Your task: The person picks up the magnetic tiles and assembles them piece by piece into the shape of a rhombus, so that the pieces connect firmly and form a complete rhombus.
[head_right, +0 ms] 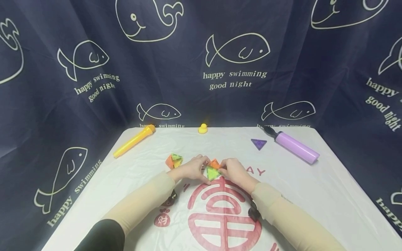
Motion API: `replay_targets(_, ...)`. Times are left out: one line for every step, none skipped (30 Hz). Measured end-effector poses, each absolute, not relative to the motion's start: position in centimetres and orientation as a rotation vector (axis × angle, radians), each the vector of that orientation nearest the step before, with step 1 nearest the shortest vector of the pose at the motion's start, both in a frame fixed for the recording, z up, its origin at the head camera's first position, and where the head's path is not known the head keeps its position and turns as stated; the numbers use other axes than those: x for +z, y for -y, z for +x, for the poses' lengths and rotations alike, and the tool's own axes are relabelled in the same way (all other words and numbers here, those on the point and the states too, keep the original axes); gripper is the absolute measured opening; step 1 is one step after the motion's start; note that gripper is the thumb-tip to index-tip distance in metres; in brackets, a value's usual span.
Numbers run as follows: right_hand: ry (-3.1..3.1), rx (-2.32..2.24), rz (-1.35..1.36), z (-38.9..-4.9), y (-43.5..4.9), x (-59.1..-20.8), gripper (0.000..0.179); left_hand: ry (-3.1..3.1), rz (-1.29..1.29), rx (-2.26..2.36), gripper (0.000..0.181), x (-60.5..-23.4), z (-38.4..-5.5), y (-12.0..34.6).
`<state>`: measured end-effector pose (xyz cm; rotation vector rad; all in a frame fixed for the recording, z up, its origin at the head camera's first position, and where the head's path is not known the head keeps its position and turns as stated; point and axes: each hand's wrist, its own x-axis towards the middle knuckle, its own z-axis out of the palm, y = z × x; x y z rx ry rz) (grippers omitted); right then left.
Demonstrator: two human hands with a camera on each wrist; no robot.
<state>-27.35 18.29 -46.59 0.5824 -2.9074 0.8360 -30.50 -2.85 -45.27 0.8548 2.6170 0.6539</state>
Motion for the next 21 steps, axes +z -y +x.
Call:
replay_targets(2.912, 0.845, 0.578, -27.3, -18.3, -46.6, 0.009, -2.612, 0.857, 0.655, 0.073, -45.3, -30.5, 2.9)
replay_targets(2.917, 0.849, 0.578, -27.3, -18.4, -46.6, 0.010, -2.606, 0.861, 0.659, 0.073, -45.3, -30.6, 2.9)
replay_targets(2.921, 0.860, 0.576, -27.3, -18.4, -46.6, 0.010, -2.600, 0.864, 0.661, 0.072, -45.3, -30.7, 2.9)
replay_targets(2.923, 0.872, 0.579, -27.3, -18.5, -46.6, 0.011, -2.595, 0.866, 0.663, 0.071, -45.3, -30.8, 2.9)
replay_targets(2.926, 0.886, 0.577, -27.3, -18.6, -46.6, 0.011, -2.590, 0.872, 0.664, 0.071, -45.4, -30.9, 2.9)
replay_targets(2.929, 0.900, 0.581, -27.3, -18.8, -46.5, 0.011, -2.583, 0.874, 0.667, 0.070, -45.4, -31.0, 2.9)
replay_targets(2.934, 0.914, 0.588, -27.4, -19.0, -46.5, 0.012, -2.576, 0.871, 0.671, 0.069, -45.4, -31.1, 2.9)
replay_targets(2.933, 0.924, 0.599, -27.6, -19.2, -46.4, 0.013, -2.572, 0.871, 0.672, 0.069, -45.4, -31.1, 3.0)
replay_targets(2.926, 0.934, 0.610, -27.7, -19.6, -46.3, 0.014, -2.568, 0.867, 0.671, 0.069, -45.4, -31.2, 3.0)
replay_targets(2.915, 0.940, 0.622, -27.9, -20.0, -46.2, 0.014, -2.567, 0.862, 0.667, 0.069, -45.4, -31.2, 3.0)
replay_targets(2.902, 0.939, 0.624, -28.2, -20.6, -46.1, 0.016, -2.569, 0.858, 0.665, 0.069, -45.4, -31.2, 3.0)
replay_targets(2.889, 0.932, 0.630, -28.5, -21.2, -46.0, 0.017, -2.574, 0.851, 0.660, 0.069, -45.3, -31.2, 3.0)
replay_targets(2.869, 0.916, 0.630, -28.9, -21.9, -45.9, 0.018, -2.587, 0.846, 0.650, 0.070, -45.3, -31.2, 3.0)
replay_targets(2.850, 0.891, 0.618, -29.3, -22.7, -45.8, 0.021, -2.605, 0.843, 0.638, 0.070, -45.3, -31.1, 3.0)
replay_targets(2.835, 0.864, 0.601, -29.8, -23.4, -45.7, 0.023, -2.626, 0.836, 0.622, 0.070, -45.3, -31.1, 3.1)
replay_targets(2.827, 0.835, 0.573, -30.3, -24.3, -45.6, 0.025, -2.650, 0.832, 0.606, 0.070, -45.3, -31.0, 3.1)
replay_targets(2.827, 0.808, 0.535, -30.8, -25.1, -45.5, 0.028, -2.677, 0.827, 0.591, 0.068, -45.4, -31.0, 3.1)
replay_targets(2.831, 0.773, 0.499, -31.3, -25.9, -45.5, 0.031, -2.704, 0.821, 0.573, 0.067, -45.4, -31.0, 3.1)
replay_targets(2.834, 0.744, 0.457, -31.7, -26.7, -45.5, 0.034, -2.728, 0.819, 0.556, 0.065, -45.5, -31.0, 3.1)
replay_targets(2.845, 0.715, 0.419, -32.2, -27.5, -45.6, 0.037, -2.747, 0.814, 0.546, 0.062, -45.5, -31.0, 3.1)
replay_targets(2.859, 0.698, 0.381, -32.6, -28.2, -45.7, 0.041, -2.763, 0.806, 0.537, 0.059, -45.6, -31.0, 3.2)
